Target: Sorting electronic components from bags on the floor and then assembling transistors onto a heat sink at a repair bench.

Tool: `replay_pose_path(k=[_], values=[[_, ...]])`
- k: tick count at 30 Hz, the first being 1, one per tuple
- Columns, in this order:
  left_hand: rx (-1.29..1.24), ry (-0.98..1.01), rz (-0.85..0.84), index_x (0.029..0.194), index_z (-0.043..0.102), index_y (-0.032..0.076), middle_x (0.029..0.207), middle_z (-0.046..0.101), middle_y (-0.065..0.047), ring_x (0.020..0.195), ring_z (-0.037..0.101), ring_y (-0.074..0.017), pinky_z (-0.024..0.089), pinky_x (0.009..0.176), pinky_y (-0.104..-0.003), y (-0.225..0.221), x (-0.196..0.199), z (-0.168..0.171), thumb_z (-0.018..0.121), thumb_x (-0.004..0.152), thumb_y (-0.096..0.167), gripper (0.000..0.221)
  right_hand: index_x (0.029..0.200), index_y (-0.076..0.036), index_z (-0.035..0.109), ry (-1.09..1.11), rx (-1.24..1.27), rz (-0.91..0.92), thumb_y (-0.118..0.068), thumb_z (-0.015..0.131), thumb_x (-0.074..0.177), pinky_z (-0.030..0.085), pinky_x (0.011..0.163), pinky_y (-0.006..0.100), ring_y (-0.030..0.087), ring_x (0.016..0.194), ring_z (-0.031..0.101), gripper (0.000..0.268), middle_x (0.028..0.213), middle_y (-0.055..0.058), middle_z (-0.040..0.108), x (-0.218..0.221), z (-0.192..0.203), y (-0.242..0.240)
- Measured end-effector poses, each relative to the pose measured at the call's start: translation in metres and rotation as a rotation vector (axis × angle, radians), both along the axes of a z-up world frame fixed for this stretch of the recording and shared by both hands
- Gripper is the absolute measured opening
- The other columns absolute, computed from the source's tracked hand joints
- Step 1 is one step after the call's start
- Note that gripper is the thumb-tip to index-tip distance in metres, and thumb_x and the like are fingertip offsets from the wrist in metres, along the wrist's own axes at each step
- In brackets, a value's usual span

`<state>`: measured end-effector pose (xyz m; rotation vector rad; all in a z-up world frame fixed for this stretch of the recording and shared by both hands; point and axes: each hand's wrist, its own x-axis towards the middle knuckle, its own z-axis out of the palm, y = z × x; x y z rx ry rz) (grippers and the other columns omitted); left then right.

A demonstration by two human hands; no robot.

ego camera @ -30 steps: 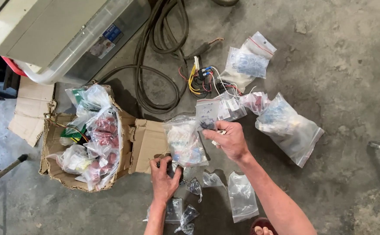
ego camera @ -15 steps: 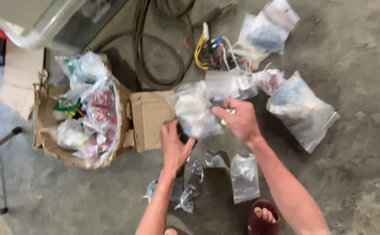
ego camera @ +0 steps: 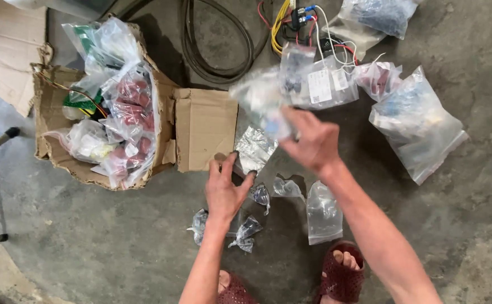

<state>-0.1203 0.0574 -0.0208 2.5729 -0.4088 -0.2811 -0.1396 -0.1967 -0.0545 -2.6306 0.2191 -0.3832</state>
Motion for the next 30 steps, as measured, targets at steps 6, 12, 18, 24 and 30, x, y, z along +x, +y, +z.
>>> replay_pose_path(k=[6,12,18,24,30], values=[[-0.116,-0.134,0.039,0.103,0.08,0.018,0.089,0.056,-0.004,0.074,0.071,-0.0363,0.059,0.06,-0.043,0.006,-0.011,-0.022,0.094,0.074,0.029,0.034,0.113,-0.02,0.08,-0.167,0.542,-0.313,-0.019,0.08,0.09,0.058,0.076,0.037,0.024,0.09,0.076,0.023,0.085,0.006,0.077,0.03,0.041,-0.033],[-0.141,-0.135,0.088,0.082,0.078,0.024,0.075,0.063,0.0,0.074,0.071,-0.0274,0.058,0.064,-0.038,-0.002,0.01,-0.034,0.093,0.073,0.029,0.019,0.119,-0.015,0.078,-0.263,0.069,-0.085,-0.014,0.088,0.08,0.063,0.075,0.033,0.024,0.093,0.076,0.04,0.113,0.004,0.075,0.039,0.02,-0.023],[0.019,-0.089,0.137,0.076,0.071,0.019,0.07,0.062,-0.002,0.067,0.071,-0.0314,0.058,0.061,-0.045,-0.017,0.034,-0.015,0.094,0.065,0.048,0.039,0.126,-0.023,0.072,-0.255,-0.21,-0.098,-0.051,0.083,0.086,0.059,0.062,0.026,0.016,0.08,0.075,0.05,0.127,-0.001,0.068,0.021,0.028,-0.004],[-0.119,0.055,0.151,0.076,0.07,0.017,0.07,0.063,-0.005,0.073,0.072,-0.0332,0.057,0.063,-0.046,-0.02,0.041,-0.013,0.09,0.075,0.047,0.036,0.107,-0.026,0.074,-0.09,-0.077,0.316,-0.042,0.081,0.079,0.059,0.053,0.036,0.024,0.058,0.07,0.033,0.118,0.003,0.069,-0.01,0.028,0.047],[-0.386,0.127,0.385,0.09,0.079,0.011,0.076,0.071,-0.01,0.076,0.071,-0.0203,0.056,0.069,-0.036,0.03,0.02,0.04,0.08,0.094,0.021,0.011,0.105,-0.032,0.073,-0.002,-0.378,0.077,-0.028,0.066,0.095,0.052,0.046,0.026,0.013,0.044,0.06,0.013,0.116,-0.014,0.068,0.007,0.047,0.016]])
